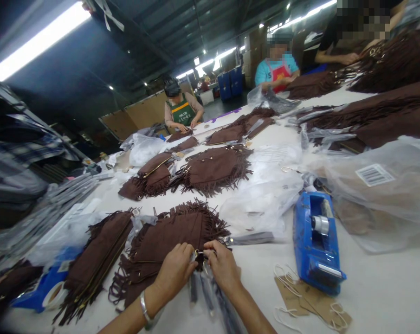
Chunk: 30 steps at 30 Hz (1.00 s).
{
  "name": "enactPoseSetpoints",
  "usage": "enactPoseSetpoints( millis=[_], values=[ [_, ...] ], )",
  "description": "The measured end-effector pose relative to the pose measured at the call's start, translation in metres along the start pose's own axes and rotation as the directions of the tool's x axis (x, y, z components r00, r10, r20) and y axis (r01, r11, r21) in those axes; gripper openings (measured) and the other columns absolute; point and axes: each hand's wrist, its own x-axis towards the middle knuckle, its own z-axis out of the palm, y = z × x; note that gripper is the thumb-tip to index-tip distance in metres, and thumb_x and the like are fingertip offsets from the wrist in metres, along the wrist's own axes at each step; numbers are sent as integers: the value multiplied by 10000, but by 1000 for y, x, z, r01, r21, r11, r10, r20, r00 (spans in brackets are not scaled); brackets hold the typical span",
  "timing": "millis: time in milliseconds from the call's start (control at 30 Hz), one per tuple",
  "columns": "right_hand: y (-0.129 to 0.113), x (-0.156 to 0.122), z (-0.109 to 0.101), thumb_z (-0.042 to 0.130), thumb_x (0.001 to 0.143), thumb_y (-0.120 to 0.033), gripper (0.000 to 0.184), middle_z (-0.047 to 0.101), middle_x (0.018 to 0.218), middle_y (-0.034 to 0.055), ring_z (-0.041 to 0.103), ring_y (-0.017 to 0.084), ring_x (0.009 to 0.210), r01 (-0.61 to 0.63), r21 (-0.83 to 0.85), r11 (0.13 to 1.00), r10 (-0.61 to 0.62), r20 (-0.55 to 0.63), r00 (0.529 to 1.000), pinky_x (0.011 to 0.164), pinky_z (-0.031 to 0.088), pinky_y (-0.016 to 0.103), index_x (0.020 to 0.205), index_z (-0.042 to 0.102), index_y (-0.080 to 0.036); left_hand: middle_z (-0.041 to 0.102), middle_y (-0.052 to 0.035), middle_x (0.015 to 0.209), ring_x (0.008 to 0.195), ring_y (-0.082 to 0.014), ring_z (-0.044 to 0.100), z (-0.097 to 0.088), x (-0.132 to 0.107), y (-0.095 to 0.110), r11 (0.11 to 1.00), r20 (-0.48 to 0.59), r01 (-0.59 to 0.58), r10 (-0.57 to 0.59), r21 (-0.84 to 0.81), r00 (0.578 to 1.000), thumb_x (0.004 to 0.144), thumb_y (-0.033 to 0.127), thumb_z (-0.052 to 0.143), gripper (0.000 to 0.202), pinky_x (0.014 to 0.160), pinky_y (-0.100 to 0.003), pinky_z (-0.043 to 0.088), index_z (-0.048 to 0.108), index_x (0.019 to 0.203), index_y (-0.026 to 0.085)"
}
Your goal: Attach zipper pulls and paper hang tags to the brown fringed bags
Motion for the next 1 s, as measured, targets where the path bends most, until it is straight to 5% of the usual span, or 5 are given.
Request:
enactPoseSetpoints(
  millis=[367, 1000],
  values=[
    [1, 4, 2, 420, 940, -326, 249, 606, 794, 15, 562, 173, 760, 208, -193, 959, -213, -4, 977, 719, 380, 298, 796, 589, -213, 572, -22, 848, 814, -187, 525, -5, -3, -17, 966, 30, 24, -17, -259, 999, 892, 155, 475, 84, 707, -284, 378, 463, 822, 200],
    [-11, 5, -2, 432, 906, -262, 216, 592, 666, -17, 566, 143, 639, 119, 1, 993, -119, 88, 989, 632, 394, 256, 774, 592, -200, 571, -19, 843, 749, -170, 572, -8, -15, -19, 973, 47, -111, 123, -202, 991, 968, 148, 356, 111, 646, -277, 396, 423, 907, 215]
  ],
)
